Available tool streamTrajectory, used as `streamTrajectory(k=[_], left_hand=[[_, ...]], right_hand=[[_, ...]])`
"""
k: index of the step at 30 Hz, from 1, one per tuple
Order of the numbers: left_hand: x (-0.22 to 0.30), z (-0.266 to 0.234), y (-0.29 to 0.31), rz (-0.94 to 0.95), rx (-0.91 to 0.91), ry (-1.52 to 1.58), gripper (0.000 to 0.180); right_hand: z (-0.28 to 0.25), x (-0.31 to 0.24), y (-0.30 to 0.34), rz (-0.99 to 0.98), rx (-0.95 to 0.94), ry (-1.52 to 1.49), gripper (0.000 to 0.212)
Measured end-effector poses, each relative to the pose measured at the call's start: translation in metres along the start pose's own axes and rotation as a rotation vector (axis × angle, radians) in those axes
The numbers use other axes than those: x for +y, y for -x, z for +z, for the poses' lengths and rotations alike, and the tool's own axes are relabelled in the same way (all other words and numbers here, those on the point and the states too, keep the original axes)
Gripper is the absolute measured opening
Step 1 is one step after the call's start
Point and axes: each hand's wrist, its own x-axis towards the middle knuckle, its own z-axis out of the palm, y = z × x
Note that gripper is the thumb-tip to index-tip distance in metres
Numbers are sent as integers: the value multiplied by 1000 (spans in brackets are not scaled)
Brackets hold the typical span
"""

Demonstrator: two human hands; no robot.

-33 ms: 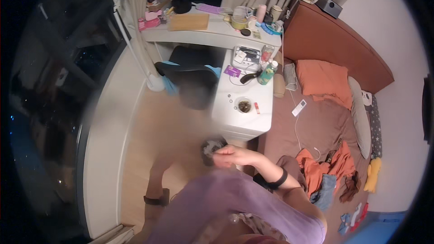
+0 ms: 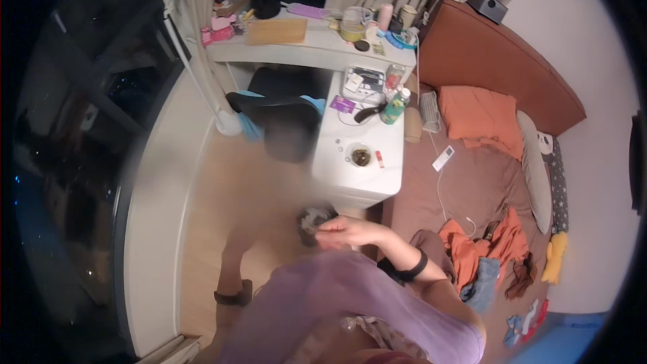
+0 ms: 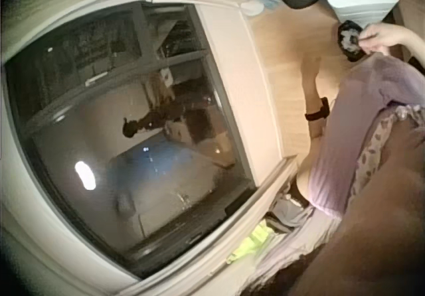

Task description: Organize clothes into a closet and drawer, and tidy small objects on a desk.

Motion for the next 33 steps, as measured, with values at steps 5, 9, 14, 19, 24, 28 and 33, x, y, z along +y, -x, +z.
streamTrajectory(k=[5, 9, 14, 19, 24, 28, 33], left_hand=[[4, 29, -37, -217, -140, 67, 40], [41, 23, -76, -109, -80, 79, 43], [83, 9, -84, -146, 43, 93, 43], [84, 20, -36, -417, 65, 143, 39], [73, 25, 5, -591, 93, 78, 39], [73, 26, 6, -590, 142, 117, 39], [66, 26, -14, -508, 97, 101, 39]], right_hand=[[-91, 76, 48, 153, 463, 281, 39], [-250, 127, 69, 386, 1004, 553, 60], [-416, 161, 39, 533, 1204, 766, 71], [-488, 189, 1, 639, 1103, 792, 70], [-491, 213, -14, 639, 1066, 995, 48], [-486, 199, 0, 469, 1173, 1086, 40], [-482, 127, 38, 259, 1131, 1157, 38]])
